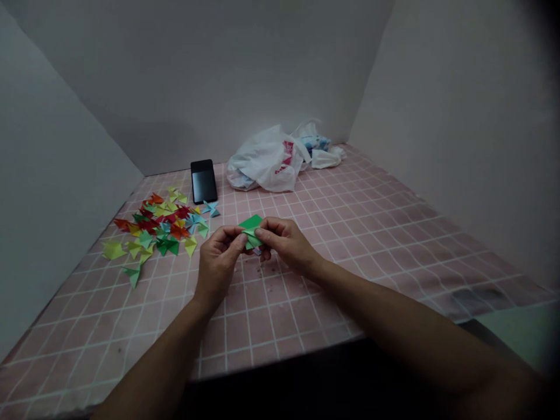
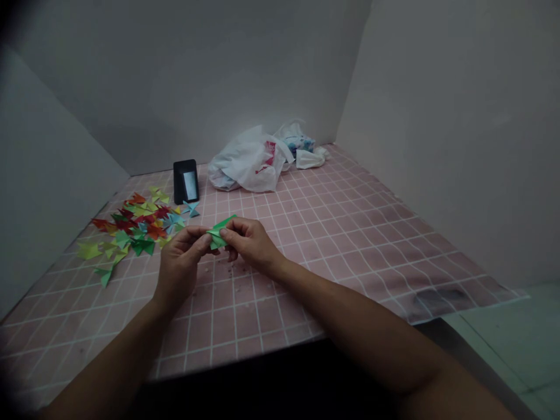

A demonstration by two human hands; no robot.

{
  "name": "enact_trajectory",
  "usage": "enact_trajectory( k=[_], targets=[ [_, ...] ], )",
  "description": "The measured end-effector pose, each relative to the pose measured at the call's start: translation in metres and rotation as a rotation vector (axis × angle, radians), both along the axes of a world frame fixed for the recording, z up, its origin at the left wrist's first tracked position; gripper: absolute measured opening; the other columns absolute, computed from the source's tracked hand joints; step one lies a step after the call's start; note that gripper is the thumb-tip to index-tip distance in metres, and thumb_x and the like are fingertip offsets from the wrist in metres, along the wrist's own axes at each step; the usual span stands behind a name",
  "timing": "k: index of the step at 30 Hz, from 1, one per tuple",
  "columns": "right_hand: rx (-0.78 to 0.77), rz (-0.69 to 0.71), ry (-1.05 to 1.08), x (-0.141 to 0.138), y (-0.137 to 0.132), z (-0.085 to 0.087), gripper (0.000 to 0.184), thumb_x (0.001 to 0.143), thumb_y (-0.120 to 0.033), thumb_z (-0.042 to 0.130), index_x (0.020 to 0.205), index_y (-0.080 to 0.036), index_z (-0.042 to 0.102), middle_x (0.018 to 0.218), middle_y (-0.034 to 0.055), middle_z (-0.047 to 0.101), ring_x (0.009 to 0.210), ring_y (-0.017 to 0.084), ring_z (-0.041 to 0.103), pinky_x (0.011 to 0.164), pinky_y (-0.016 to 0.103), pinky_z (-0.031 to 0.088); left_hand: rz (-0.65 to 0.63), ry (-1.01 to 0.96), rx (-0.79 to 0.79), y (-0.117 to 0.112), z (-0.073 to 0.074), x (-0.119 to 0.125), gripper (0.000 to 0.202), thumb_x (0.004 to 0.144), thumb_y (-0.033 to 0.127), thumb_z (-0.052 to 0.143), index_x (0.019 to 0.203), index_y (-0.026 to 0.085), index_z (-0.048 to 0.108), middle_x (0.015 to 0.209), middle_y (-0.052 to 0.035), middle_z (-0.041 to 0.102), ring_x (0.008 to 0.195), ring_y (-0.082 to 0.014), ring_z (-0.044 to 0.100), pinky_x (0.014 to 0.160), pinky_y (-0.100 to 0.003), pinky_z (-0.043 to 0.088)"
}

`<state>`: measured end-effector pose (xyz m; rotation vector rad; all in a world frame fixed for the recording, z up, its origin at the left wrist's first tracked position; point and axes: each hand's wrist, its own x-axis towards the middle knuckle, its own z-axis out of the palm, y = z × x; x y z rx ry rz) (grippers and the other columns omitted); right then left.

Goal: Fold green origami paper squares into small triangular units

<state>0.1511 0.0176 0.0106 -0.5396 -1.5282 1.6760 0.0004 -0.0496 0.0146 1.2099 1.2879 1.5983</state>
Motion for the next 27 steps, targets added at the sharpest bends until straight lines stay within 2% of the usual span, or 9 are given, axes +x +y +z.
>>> enact_trajectory(
  k=[10,18,27],
  targets=[
    [0.103,0.003,-0.101,0.0010,-0.0024,0.0049,0.025,0.087,-0.037,0.065,0.073,-0.018,0.056,0.059,-0.0046,0.055,0.049,0.008,0.052,0.046,0.020,0.044,0.042,0.028,-0.035,-0.0023,0.0043,0.0007,0.014,0.084,0.027,0.070,0.076,0.017,0.066,0.066,0.0017,0.064,0.057,-0.0114,0.060,0.059,-0.024,0.050],
    [0.088,-0.009,-0.123,-0.0002,-0.0016,0.0015,0.026,0.087,-0.038,0.065,0.074,-0.018,0.056,0.065,-0.0030,0.058,0.052,0.008,0.053,0.047,0.021,0.045,0.019,0.065,-0.070,-0.0017,0.0037,0.0010,0.021,0.087,0.035,0.069,0.077,0.016,0.067,0.065,0.0019,0.063,0.057,-0.0108,0.059,0.058,-0.023,0.049],
    [0.014,0.088,-0.053,0.0011,0.0014,-0.0026,0.033,0.092,-0.044,0.060,0.073,-0.017,0.056,0.059,-0.0040,0.056,0.047,0.007,0.054,0.047,0.020,0.044,0.053,0.110,-0.058,-0.0011,0.0059,0.0009,0.022,0.085,0.031,0.070,0.069,0.018,0.065,0.059,0.0025,0.061,0.050,-0.0096,0.055,0.052,-0.022,0.045]
  ],
)
